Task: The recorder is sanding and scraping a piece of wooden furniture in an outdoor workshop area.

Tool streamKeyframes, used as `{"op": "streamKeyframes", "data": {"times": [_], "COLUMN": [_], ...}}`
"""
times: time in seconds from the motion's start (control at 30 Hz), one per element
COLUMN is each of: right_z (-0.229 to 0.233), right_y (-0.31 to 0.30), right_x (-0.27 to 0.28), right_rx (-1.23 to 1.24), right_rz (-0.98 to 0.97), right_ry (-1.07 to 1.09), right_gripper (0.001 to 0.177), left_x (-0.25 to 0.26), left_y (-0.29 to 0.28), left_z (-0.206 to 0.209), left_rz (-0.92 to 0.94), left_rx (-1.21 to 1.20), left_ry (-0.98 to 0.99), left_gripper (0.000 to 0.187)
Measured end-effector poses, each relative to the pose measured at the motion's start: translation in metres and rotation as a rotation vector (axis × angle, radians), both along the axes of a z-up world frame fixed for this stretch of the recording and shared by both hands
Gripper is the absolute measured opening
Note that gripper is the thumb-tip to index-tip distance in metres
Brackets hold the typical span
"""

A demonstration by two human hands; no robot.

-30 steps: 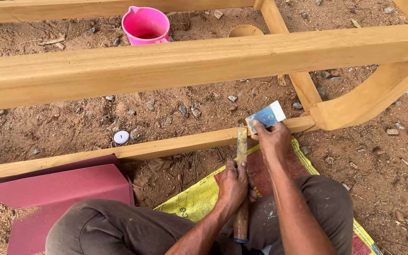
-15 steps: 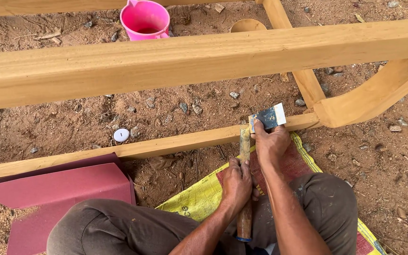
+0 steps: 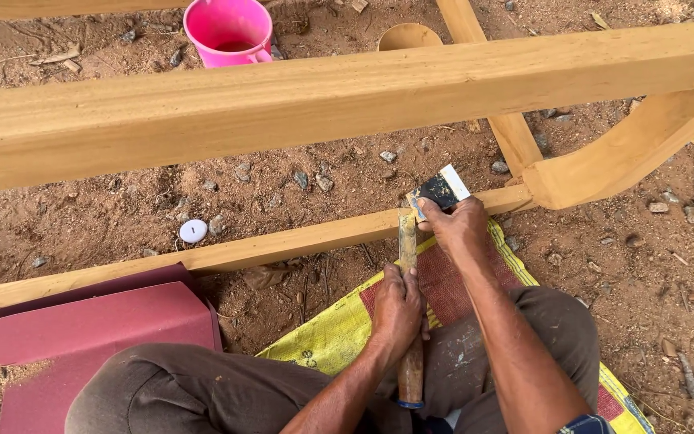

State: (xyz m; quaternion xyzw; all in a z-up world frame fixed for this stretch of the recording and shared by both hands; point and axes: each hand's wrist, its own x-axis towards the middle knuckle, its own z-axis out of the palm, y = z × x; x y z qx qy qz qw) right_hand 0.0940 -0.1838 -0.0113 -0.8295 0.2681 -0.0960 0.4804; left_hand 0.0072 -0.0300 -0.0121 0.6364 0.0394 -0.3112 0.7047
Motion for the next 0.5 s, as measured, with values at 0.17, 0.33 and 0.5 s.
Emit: {"op": "streamKeyframes", "data": {"times": [0.17,0.33,0.5], "right_z": [0.008,0.014,0.005], "right_y": [-0.005,-0.005,-0.006], "right_x": [0.005,0.007,-0.003], "right_rx": [-0.104,-0.001,0.059], "right_rz": [0.060,0.079,0.100], "right_ry": [0.175,0.138,0.075], "right_gripper": [0.020,0.018,0.018], "left_x": [0.000,0.002,0.000], "left_y": [0.000,0.000,-0.001], "left_z": [0.002,0.003,-0.001], "left_rz": [0.001,0.025,0.004], "left_rx": [0.007,-0.044,-0.031], "left_ry": [0.028,0.036,0.067], "left_gripper": [0.025,0.025,0.022]}}
